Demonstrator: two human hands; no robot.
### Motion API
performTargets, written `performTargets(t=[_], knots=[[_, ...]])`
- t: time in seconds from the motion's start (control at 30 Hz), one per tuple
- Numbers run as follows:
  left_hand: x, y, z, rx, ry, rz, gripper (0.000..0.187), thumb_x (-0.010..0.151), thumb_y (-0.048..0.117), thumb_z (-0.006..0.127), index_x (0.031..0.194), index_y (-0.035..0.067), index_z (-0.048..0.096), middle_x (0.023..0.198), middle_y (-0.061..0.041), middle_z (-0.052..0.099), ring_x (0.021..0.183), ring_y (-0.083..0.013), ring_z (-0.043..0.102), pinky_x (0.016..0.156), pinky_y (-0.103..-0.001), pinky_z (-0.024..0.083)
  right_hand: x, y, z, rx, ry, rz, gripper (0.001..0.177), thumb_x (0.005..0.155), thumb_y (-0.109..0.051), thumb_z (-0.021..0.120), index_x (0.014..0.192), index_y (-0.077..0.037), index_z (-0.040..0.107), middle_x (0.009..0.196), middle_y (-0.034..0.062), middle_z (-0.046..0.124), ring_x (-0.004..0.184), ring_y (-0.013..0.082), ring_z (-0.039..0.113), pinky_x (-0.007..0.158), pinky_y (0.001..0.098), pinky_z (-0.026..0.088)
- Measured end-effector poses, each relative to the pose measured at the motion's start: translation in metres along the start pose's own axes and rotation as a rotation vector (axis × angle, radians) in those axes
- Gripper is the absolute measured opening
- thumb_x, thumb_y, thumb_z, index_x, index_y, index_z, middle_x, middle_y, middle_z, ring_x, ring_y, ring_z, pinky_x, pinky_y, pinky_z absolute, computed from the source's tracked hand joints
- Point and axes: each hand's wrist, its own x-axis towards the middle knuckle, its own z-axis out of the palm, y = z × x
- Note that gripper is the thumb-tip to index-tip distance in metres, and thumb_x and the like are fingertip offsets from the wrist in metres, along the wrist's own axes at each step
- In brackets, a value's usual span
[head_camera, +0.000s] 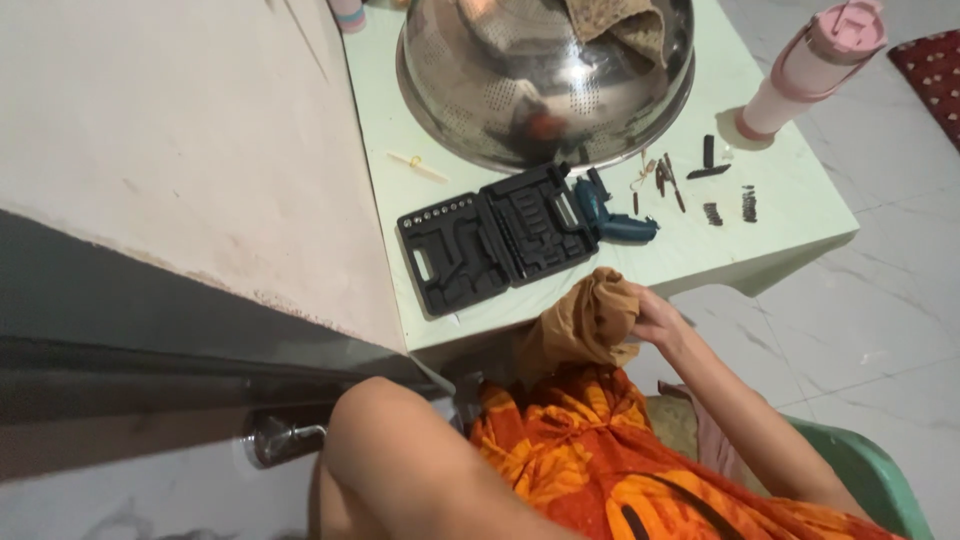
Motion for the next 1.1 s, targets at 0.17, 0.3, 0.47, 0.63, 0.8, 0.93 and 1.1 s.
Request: performTargets(t=[0.17, 0.3, 0.47, 0.63, 0.8, 0.93, 1.1], knots=[[-0.080, -0.081, 0.038, 0.027, 0.047, -0.054, 0.030, 0.101, 0.008, 0.066, 0.128, 0.004, 0.055, 0.123, -0.013, 0.060, 0.105, -0.0219, 0.065, 0.086, -0.033, 0.058, -0.001, 0.002, -0.012, -0.021, -0.053, -0.035, 0.021, 0.107, -0.014, 0.055, 0.123, -0.003, 0.063, 0.116, 0.0127, 0.069, 0.100, 0.0226, 0.072, 0.088, 0.0376, 0.061], [-0.163, -0.163, 0.062, 0.045, 0.062, -0.064, 0.031, 0.101, 0.008, 0.066, 0.129, 0.004, 0.054, 0.124, -0.013, 0.060, 0.106, -0.0220, 0.065, 0.086, -0.033, 0.058, -0.009, 0.001, 0.017, -0.167, -0.115, -0.166, 0.016, 0.112, -0.012, 0.055, 0.119, -0.002, 0.064, 0.109, 0.0122, 0.069, 0.090, 0.0215, 0.071, 0.074, 0.0338, 0.059], [-0.247, -0.233, 0.081, 0.051, -0.018, -0.596, 0.029, 0.101, 0.010, 0.067, 0.129, 0.007, 0.060, 0.116, -0.009, 0.063, 0.096, -0.0161, 0.068, 0.078, -0.027, 0.060, -0.023, -0.002, 0.046, -0.238, 0.017, -0.224, 0.025, 0.113, -0.024, 0.050, 0.110, -0.003, 0.063, 0.103, 0.0106, 0.071, 0.084, 0.0194, 0.071, 0.068, 0.0322, 0.060], [-0.266, -0.244, 0.082, 0.171, -0.086, -0.681, 0.027, 0.097, 0.014, 0.073, 0.122, 0.005, 0.068, 0.108, -0.008, 0.066, 0.087, -0.0213, 0.068, 0.081, -0.032, 0.055, -0.031, 0.003, 0.062, -0.257, 0.169, -0.114, 0.030, 0.108, -0.026, 0.049, 0.109, -0.001, 0.064, 0.101, 0.0107, 0.072, 0.086, 0.0179, 0.073, 0.074, 0.0303, 0.062], [-0.263, -0.253, 0.093, 0.169, -0.055, -0.707, 0.022, 0.099, 0.013, 0.070, 0.118, 0.003, 0.070, 0.107, -0.009, 0.068, 0.093, -0.0235, 0.070, 0.082, -0.032, 0.055, -0.027, 0.004, 0.045, -0.215, 0.110, -0.114, 0.022, 0.109, -0.021, 0.051, 0.113, -0.003, 0.064, 0.102, 0.0068, 0.071, 0.084, 0.0143, 0.071, 0.072, 0.0286, 0.060], [-0.264, -0.272, 0.108, 0.182, -0.061, -0.712, 0.016, 0.103, 0.011, 0.066, 0.116, 0.003, 0.071, 0.106, -0.010, 0.071, 0.096, -0.0241, 0.072, 0.084, -0.032, 0.056, -0.029, -0.010, 0.032, -0.226, 0.098, -0.077, 0.015, 0.106, -0.018, 0.054, 0.106, -0.005, 0.063, 0.095, 0.0020, 0.068, 0.078, 0.0099, 0.068, 0.067, 0.0257, 0.057], [-0.279, -0.305, 0.131, -0.011, -0.050, -1.006, 0.018, 0.103, 0.010, 0.066, 0.117, 0.001, 0.071, 0.105, -0.011, 0.075, 0.094, -0.0181, 0.073, 0.082, -0.028, 0.056, -0.031, -0.038, 0.014, -0.282, 0.080, -0.027, 0.012, 0.105, -0.015, 0.057, 0.097, -0.007, 0.060, 0.088, -0.0003, 0.063, 0.072, 0.0077, 0.063, 0.061, 0.0235, 0.053]])
